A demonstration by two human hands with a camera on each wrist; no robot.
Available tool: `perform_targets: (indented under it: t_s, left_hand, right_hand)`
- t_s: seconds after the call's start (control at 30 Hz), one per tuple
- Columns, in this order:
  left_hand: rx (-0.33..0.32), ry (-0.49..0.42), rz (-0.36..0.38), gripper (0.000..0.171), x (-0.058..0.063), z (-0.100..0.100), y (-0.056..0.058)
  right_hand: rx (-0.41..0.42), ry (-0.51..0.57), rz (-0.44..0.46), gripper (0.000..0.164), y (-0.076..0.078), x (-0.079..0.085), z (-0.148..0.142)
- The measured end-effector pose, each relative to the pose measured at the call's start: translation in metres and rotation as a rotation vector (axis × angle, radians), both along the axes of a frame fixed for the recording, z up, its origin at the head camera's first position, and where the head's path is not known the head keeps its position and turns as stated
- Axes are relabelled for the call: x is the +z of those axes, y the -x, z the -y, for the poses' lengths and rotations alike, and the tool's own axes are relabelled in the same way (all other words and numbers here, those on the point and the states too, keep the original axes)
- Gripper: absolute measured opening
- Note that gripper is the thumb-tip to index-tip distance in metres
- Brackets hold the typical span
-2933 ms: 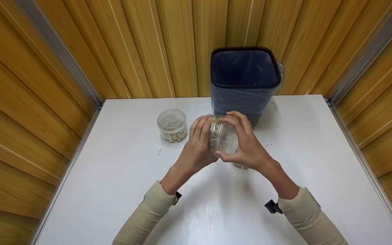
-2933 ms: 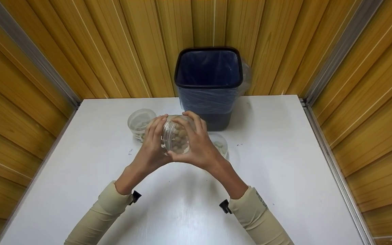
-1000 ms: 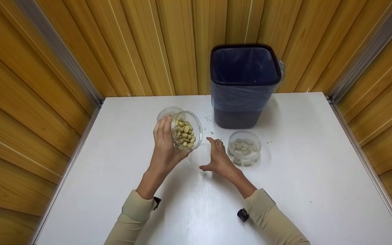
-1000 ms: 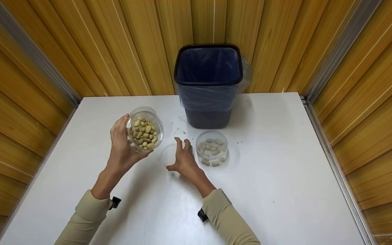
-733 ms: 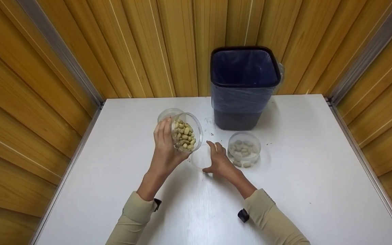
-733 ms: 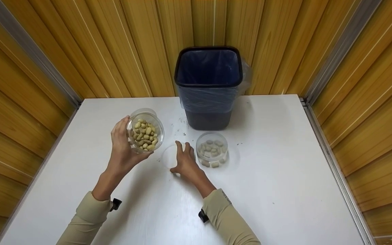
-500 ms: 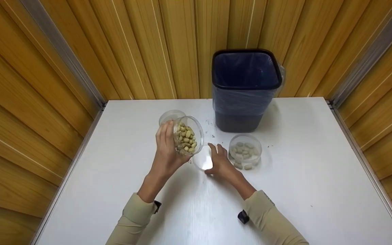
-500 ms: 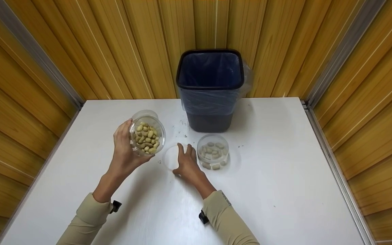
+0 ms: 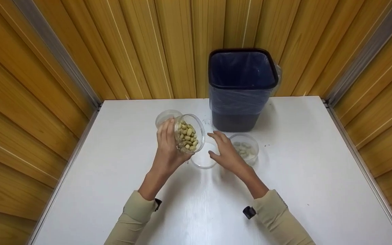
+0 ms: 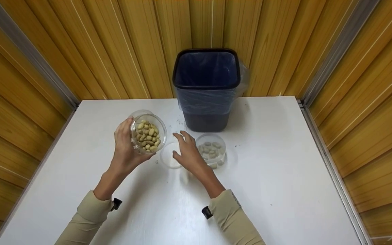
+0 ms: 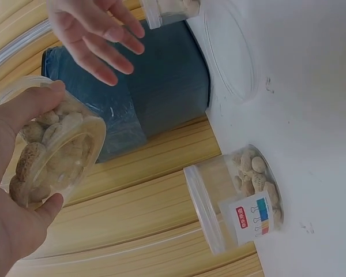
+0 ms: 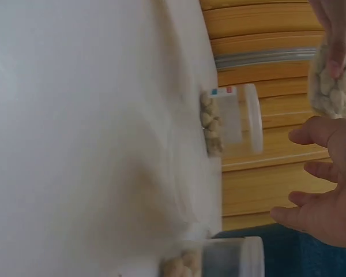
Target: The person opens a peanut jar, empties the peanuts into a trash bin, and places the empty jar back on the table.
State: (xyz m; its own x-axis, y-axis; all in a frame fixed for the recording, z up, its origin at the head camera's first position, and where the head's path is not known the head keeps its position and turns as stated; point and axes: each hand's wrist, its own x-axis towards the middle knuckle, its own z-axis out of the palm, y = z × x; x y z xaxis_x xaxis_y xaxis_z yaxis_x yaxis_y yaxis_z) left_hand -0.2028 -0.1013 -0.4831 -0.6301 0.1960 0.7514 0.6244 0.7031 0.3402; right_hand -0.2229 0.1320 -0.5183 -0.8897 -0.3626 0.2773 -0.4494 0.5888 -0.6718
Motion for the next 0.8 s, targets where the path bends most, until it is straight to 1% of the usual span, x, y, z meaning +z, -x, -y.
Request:
perform_targets:
  t_s: [0.1,0.23,0.4,0.5,0.6,0.67,0.8]
  left_hand:
    - [-0.008,0.005,-0.006,0.121,0.0,-0.003,0.0]
    - [-0.014,0.009,-0.004,0.123,-0.001,-0.006,0.0]
    - [-0.023,0.017,0.019,0.124,-0.003,-0.008,0.0]
    - [-0.021,0.015,0.035,0.124,-0.005,-0.007,-0.001]
    - [-0.017,0.01,0.04,0.124,-0.007,-0.005,-0.001]
    - [-0.015,0.002,0.04,0.124,-0.008,-0.003,-0.001]
    - [-0.013,-0.016,0.038,0.125,-0.007,-0.002,-0.001]
  right_hand:
    - [-0.046,0.059,-0.023,0.055,0.003,0.019,-0.015]
    - [-0.131,0.153,-0.046,0.048,0.009,0.046,-0.039]
    - [-0.212,0.233,-0.071,0.043,0.019,0.07,-0.072]
    - [-0.262,0.252,-0.112,0.042,0.024,0.079,-0.088]
    - [-0.326,0.29,-0.131,0.041,0.028,0.083,-0.097]
    - [-0.373,0.318,-0.125,0.04,0.03,0.084,-0.102]
    - [-0.473,0.362,-0.084,0.042,0.034,0.087,-0.111]
